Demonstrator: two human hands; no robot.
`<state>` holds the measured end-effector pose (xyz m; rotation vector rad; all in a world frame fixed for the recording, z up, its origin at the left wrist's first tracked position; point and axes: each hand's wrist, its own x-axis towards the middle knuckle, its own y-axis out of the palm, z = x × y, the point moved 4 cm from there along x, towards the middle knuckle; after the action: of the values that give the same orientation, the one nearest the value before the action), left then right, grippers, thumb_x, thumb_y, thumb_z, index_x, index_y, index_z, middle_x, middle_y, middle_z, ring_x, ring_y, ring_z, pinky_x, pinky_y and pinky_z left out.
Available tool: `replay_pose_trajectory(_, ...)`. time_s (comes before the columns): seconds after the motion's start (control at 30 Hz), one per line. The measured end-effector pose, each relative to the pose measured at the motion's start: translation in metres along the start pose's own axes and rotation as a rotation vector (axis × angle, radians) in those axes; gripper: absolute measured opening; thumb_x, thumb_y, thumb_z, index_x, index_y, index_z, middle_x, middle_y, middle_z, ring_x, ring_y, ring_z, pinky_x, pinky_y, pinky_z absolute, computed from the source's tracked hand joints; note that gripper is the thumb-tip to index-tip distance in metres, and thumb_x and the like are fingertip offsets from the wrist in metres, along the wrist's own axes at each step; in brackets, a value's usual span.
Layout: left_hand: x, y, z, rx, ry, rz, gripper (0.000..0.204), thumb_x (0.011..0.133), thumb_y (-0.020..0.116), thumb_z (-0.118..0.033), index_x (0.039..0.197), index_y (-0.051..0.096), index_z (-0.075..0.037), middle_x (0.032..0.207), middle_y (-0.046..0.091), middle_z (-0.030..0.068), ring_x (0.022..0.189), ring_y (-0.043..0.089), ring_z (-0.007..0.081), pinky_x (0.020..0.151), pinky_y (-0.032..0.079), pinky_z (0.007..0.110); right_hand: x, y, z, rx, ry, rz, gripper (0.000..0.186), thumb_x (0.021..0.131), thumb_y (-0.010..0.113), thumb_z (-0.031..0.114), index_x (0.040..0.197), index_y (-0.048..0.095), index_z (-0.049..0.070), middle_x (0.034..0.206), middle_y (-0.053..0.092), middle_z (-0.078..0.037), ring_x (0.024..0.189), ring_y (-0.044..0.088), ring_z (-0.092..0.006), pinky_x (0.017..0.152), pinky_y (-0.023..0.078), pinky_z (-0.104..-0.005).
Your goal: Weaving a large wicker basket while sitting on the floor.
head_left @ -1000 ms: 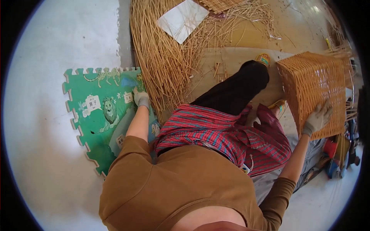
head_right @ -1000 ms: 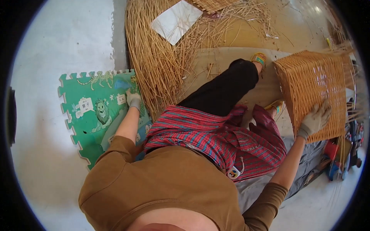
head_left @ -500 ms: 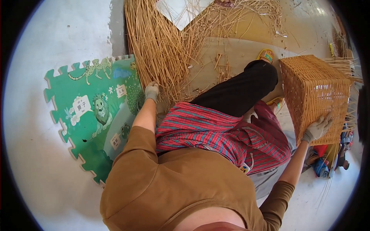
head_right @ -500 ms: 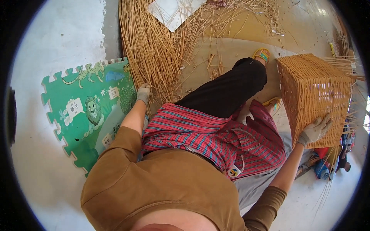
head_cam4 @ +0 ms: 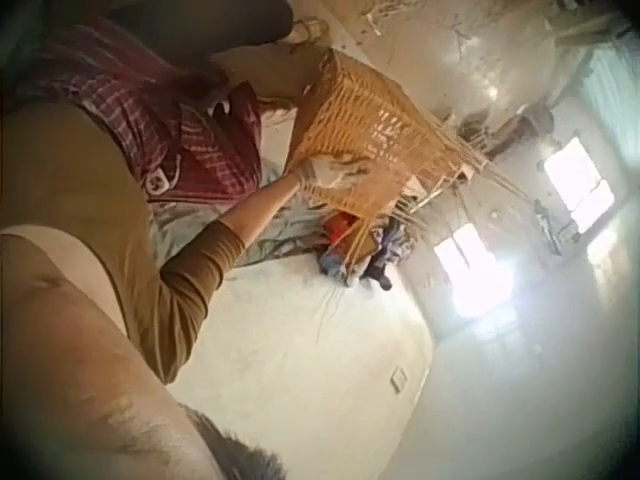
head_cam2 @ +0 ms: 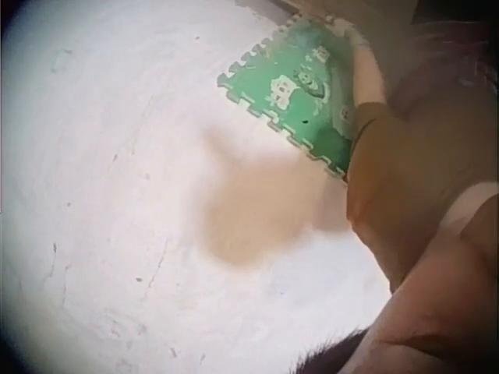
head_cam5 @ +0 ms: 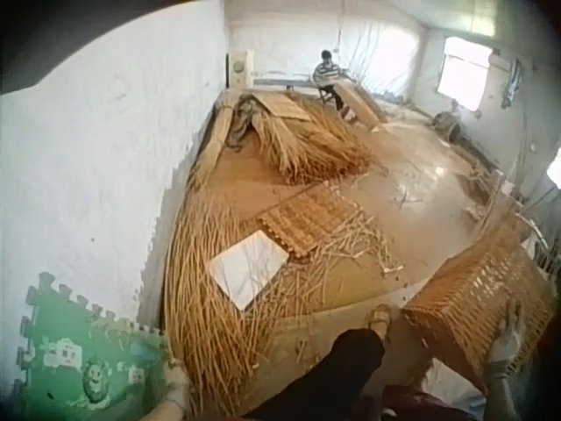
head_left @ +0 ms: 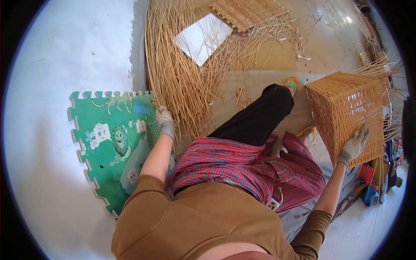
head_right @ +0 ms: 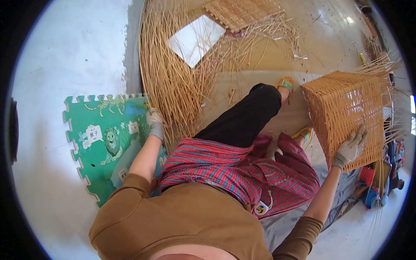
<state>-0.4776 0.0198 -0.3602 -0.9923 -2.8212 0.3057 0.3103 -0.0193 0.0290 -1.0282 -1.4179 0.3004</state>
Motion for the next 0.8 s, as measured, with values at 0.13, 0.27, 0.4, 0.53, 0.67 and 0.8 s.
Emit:
replay_pose_trajectory(0.13,-0.085,0.102,-0.152,-0.876,-1.007,0.655,0.019,0.101,0.058,-0.029,0.115,0.058,-0.017,0.072,0.055,0.0011,0.062,0.055,0.0176,0.063,0.051,0.035,-0.007,-0.008,-0.023,-0.161,-0.001,0.022,0.052,0.108,0.038,0.045,0.157,0.04,0.026,0.16,0.038,-0.014,0.145,0.038,-0.0349,0.117,0.03,-0.0494)
replay_pose_trajectory(0.27,-0.177,0.142,-0.339,-1.033,-0.787,1.02,0.021,0.105,0.056,-0.027,0.119,0.055,-0.011,0.078,0.06,0.0061,0.073,0.063,0.0213,0.079,0.057,0.044,-0.018,0.005,-0.031,-0.336,0.081,0.155,0.057,0.104,0.044,0.04,0.159,0.035,0.029,0.163,0.033,-0.013,0.148,0.033,-0.0328,0.121,0.023,-0.0497)
replay_pose_trajectory(0.4,-0.264,0.135,-0.437,-0.924,-0.118,1.684,0.029,0.107,0.053,-0.03,0.121,0.049,-0.005,0.077,0.058,0.0075,0.073,0.062,0.0213,0.088,0.056,0.047,-0.017,-0.014,-0.001,-0.251,0.082,0.338,0.062,0.099,0.05,0.037,0.157,0.038,0.018,0.163,0.031,-0.018,0.15,0.028,-0.0351,0.123,0.018,-0.0511)
replay_pose_trajectory(0.53,-0.343,0.139,-0.428,-0.848,0.001,1.935,0.022,0.109,0.047,-0.026,0.118,0.051,-0.006,0.084,0.057,0.0063,0.075,0.055,0.0142,0.082,0.054,0.04,-0.016,-0.018,0.043,-0.086,0.112,0.434,0.062,0.097,0.053,0.047,0.154,0.044,0.023,0.161,0.034,-0.019,0.151,0.027,-0.0361,0.124,0.017,-0.0529)
replay_pose_trajectory(0.67,-0.4,0.162,-0.435,-0.332,0.542,2.163,0.018,0.108,0.049,-0.02,0.11,0.058,-0.004,0.091,0.062,0.0098,0.081,0.064,0.0211,0.079,0.053,0.036,-0.042,-0.024,0.047,0.112,0.081,0.297,0.061,0.095,0.056,0.048,0.15,0.049,0.023,0.161,0.036,-0.016,0.15,0.031,-0.0329,0.123,0.019,-0.052)
replay_pose_trajectory(0.8,-0.443,0.172,-0.451,-0.2,0.99,2.123,0.01,0.103,0.055,-0.014,0.106,0.062,-0.007,0.083,0.064,0.0119,0.08,0.067,0.028,0.073,0.052,0.034,-0.091,-0.026,0.059,0.268,0.082,0.265,0.06,0.092,0.06,0.044,0.146,0.052,0.021,0.16,0.038,-0.015,0.148,0.033,-0.0323,0.123,0.021,-0.0511)
